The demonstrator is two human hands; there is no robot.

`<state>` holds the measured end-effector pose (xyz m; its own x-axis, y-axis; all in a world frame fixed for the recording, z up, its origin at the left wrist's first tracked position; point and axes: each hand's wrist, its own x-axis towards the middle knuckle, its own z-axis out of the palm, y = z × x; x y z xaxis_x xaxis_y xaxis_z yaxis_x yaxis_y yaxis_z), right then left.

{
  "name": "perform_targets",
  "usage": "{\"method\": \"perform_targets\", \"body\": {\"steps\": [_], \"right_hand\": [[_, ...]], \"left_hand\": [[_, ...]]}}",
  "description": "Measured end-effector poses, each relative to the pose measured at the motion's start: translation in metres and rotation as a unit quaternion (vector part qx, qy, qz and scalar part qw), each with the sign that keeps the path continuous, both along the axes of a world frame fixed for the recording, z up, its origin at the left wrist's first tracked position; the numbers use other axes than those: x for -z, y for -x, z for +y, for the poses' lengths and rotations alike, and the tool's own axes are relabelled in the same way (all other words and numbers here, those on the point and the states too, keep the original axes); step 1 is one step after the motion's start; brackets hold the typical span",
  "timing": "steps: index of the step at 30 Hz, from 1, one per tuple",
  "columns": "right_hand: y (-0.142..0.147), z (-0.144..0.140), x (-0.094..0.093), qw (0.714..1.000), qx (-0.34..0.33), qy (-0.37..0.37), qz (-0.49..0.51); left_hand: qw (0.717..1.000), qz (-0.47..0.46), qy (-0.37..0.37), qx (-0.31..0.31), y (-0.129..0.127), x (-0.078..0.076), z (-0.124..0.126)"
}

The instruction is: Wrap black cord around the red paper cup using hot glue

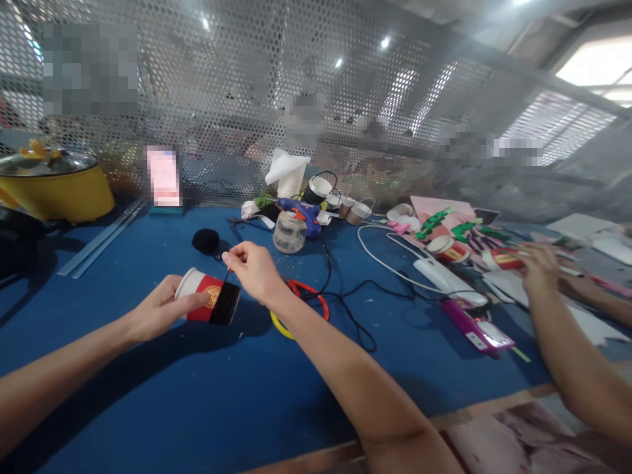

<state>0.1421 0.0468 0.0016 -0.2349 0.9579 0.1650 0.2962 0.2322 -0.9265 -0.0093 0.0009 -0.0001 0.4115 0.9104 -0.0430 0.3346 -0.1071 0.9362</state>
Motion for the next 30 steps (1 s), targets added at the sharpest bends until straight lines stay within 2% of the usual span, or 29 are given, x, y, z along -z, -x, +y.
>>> {"method": "perform_targets", "body": {"steps": [17,20,27,30], "right_hand": [[0.0040,-0.0025,0.0033,0.998,-0.019,0.046,-0.023],[0.0035,-0.0034,0.0025,0.998,-0.020,0.045,-0.029],[0.0025,-0.0014,0.0043,0.998,-0.020,0.063,-0.020],[-0.0016,0.0042,0.0051,0.999,0.008,0.018,-0.046]], "left_hand": [[0.997,0.014,-0.081,0.010,0.0004,0.0004,-0.0036],[0.998,-0.005,-0.062,-0.003,0.0003,0.0005,-0.0032],[0.993,-0.098,0.038,-0.062,-0.0022,0.0017,-0.0012],[0.981,-0.145,0.073,-0.110,-0.0043,0.0000,0.0011]]}}
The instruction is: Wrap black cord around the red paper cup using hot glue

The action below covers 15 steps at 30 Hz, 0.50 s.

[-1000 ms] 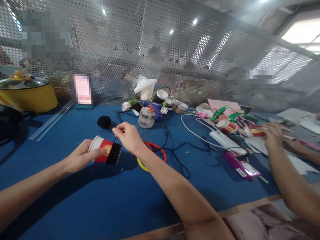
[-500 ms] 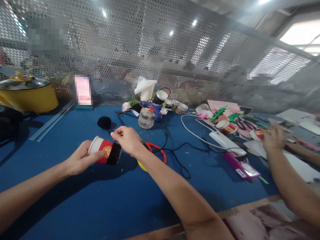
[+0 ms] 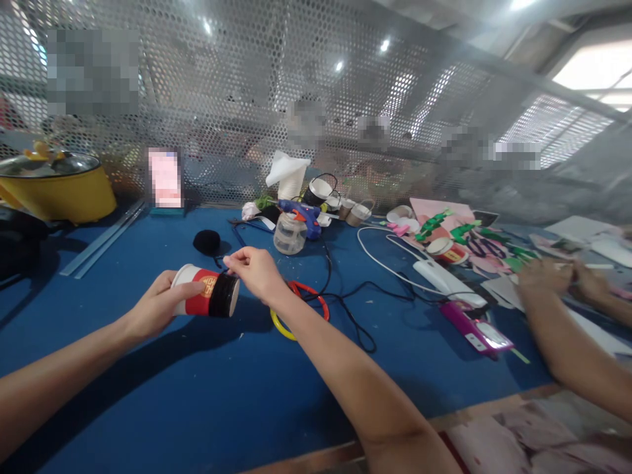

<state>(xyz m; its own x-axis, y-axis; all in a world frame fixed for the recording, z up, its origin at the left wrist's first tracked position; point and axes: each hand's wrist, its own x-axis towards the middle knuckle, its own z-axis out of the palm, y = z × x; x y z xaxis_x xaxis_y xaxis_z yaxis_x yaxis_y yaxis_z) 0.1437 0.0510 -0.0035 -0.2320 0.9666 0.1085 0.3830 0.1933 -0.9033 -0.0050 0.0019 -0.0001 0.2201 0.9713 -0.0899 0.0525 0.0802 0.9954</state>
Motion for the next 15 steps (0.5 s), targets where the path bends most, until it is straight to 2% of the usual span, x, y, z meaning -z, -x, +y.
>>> {"method": "perform_targets", "body": {"steps": [3,5,10,15], "right_hand": [[-0.008,0.000,-0.007,0.997,0.034,-0.066,-0.034],[-0.011,-0.007,-0.016,0.994,0.028,-0.088,-0.052],[-0.007,-0.032,-0.028,0.991,-0.047,-0.060,-0.110],[0.002,-0.033,-0.022,0.991,-0.037,-0.063,-0.108]], "left_hand": [[0.997,-0.036,0.028,-0.063,-0.001,-0.001,0.004],[0.994,-0.049,0.031,-0.094,-0.002,0.000,0.006],[0.992,-0.042,0.025,-0.117,-0.001,0.002,0.008],[0.993,-0.014,-0.002,-0.121,0.001,0.004,0.009]]}}
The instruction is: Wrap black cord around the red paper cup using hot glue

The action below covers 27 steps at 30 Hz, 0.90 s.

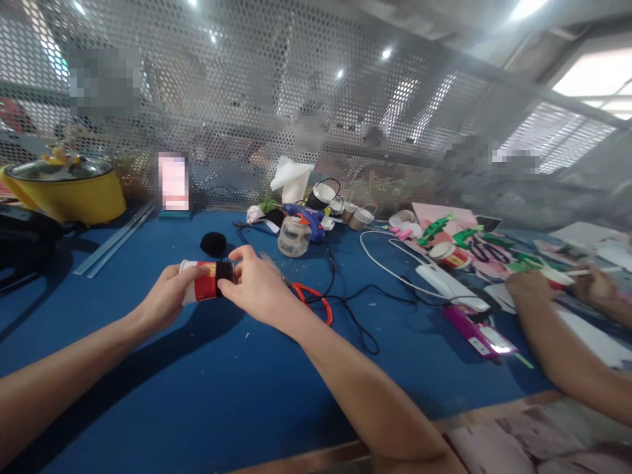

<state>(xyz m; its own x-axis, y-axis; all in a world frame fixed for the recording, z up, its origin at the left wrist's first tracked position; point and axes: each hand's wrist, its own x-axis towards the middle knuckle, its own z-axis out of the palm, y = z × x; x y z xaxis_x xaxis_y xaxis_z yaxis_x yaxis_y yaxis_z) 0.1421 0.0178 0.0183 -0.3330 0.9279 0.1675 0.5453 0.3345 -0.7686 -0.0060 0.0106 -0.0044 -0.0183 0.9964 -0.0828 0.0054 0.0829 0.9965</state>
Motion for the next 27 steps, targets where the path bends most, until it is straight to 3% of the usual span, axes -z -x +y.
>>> {"method": "perform_targets", "body": {"steps": [7,11,15,20,23,27], "right_hand": [[-0.009,0.006,0.002,0.971,-0.007,0.176,0.159],[-0.015,0.001,0.013,0.953,-0.033,0.213,0.214],[-0.020,-0.004,0.022,0.957,-0.035,0.180,0.223],[-0.019,-0.013,0.026,0.986,-0.050,0.082,0.135],[-0.019,-0.015,0.026,0.994,-0.054,0.047,0.084],[-0.022,-0.011,0.026,0.993,-0.003,-0.008,0.119]], "left_hand": [[0.978,0.140,-0.120,0.093,0.006,0.000,-0.007],[0.957,0.191,-0.152,0.159,0.007,-0.002,-0.010],[0.969,0.117,-0.070,0.205,0.005,-0.009,-0.007],[0.981,-0.075,0.103,0.147,0.002,-0.010,0.001],[0.984,-0.088,0.103,0.117,0.001,-0.007,0.002],[0.991,-0.061,0.076,0.095,-0.002,-0.005,-0.002]]}}
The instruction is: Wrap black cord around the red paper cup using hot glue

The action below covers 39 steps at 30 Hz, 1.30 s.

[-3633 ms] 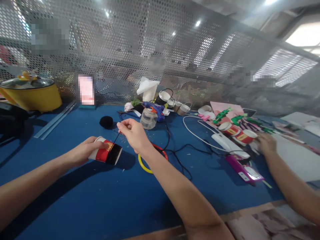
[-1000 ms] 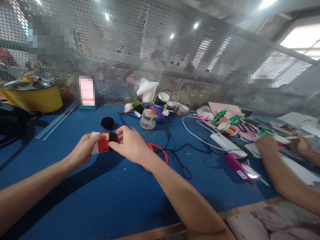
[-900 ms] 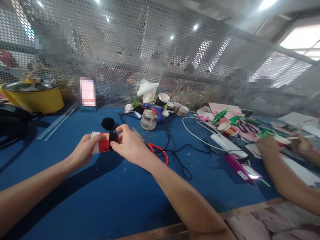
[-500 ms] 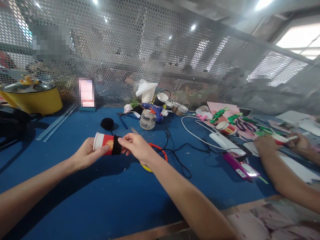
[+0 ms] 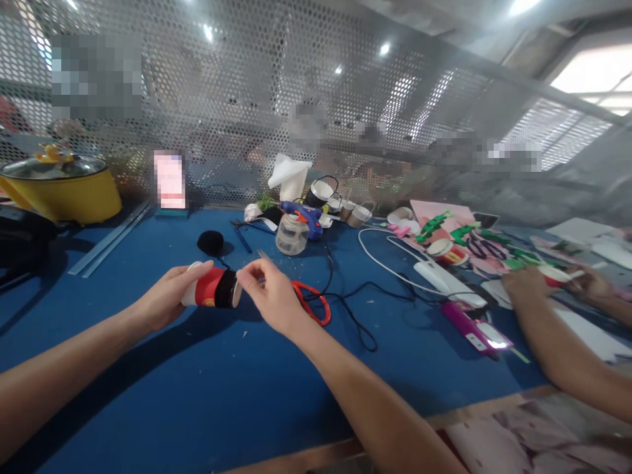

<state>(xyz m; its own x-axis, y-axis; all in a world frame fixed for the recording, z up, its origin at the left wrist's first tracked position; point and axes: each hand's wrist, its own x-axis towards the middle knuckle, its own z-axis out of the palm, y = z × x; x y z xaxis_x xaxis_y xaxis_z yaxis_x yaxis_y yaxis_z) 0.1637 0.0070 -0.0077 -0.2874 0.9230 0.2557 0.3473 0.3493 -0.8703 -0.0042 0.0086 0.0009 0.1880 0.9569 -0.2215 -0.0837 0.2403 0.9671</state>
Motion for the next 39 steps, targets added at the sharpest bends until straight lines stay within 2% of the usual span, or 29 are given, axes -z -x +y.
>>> {"method": "perform_targets", "body": {"steps": [2,6,9,12,16,19,22,23,25,26,27,28,29,32,36,39], "right_hand": [[0.000,0.001,-0.001,1.000,-0.002,-0.015,0.005],[0.005,-0.003,-0.007,0.998,-0.064,-0.025,-0.010],[0.011,-0.005,-0.011,0.994,-0.102,0.013,0.026],[0.016,-0.004,-0.012,0.986,-0.140,0.047,0.079],[0.019,-0.004,-0.011,0.982,-0.160,0.043,0.095],[0.012,-0.002,-0.020,0.992,-0.095,0.026,0.077],[-0.009,0.011,-0.041,0.998,0.020,-0.001,0.055],[-0.019,0.018,-0.048,0.993,0.107,-0.039,0.026],[-0.041,0.039,-0.060,0.974,0.200,-0.101,0.034],[-0.052,0.050,-0.062,0.953,0.267,-0.142,0.014],[-0.061,0.062,-0.063,0.942,0.307,-0.135,-0.015],[-0.068,0.072,-0.062,0.944,0.319,-0.079,-0.032],[-0.074,0.082,-0.060,0.954,0.298,0.007,-0.040],[-0.080,0.099,-0.049,0.962,0.237,0.130,-0.033],[-0.078,0.104,-0.042,0.963,0.179,0.203,0.008],[-0.075,0.105,-0.039,0.962,0.182,0.201,0.043]], "left_hand": [[1.000,0.013,-0.007,0.011,-0.001,0.001,-0.001],[0.997,0.048,-0.041,0.043,-0.002,0.006,-0.003],[0.993,0.081,-0.069,0.054,-0.002,0.009,-0.004],[0.991,0.096,-0.071,0.054,-0.004,0.009,-0.005],[0.992,0.107,-0.058,0.032,-0.005,0.010,-0.005],[0.990,0.128,-0.066,0.010,-0.003,0.013,-0.002],[0.983,0.160,-0.086,-0.007,0.000,0.015,0.001],[0.981,0.170,-0.093,-0.009,0.001,0.015,0.001],[0.976,0.192,-0.103,-0.010,0.001,0.015,0.001],[0.973,0.205,-0.107,-0.013,0.001,0.014,0.001],[0.970,0.217,-0.111,-0.016,0.002,0.013,0.001],[0.967,0.227,-0.117,-0.018,0.002,0.013,0.001],[0.964,0.235,-0.123,-0.018,0.002,0.013,0.001],[0.959,0.248,-0.140,-0.012,0.003,0.014,0.002],[0.950,0.272,-0.151,-0.002,0.006,0.015,0.004],[0.941,0.302,-0.149,0.003,0.007,0.014,0.004]]}}
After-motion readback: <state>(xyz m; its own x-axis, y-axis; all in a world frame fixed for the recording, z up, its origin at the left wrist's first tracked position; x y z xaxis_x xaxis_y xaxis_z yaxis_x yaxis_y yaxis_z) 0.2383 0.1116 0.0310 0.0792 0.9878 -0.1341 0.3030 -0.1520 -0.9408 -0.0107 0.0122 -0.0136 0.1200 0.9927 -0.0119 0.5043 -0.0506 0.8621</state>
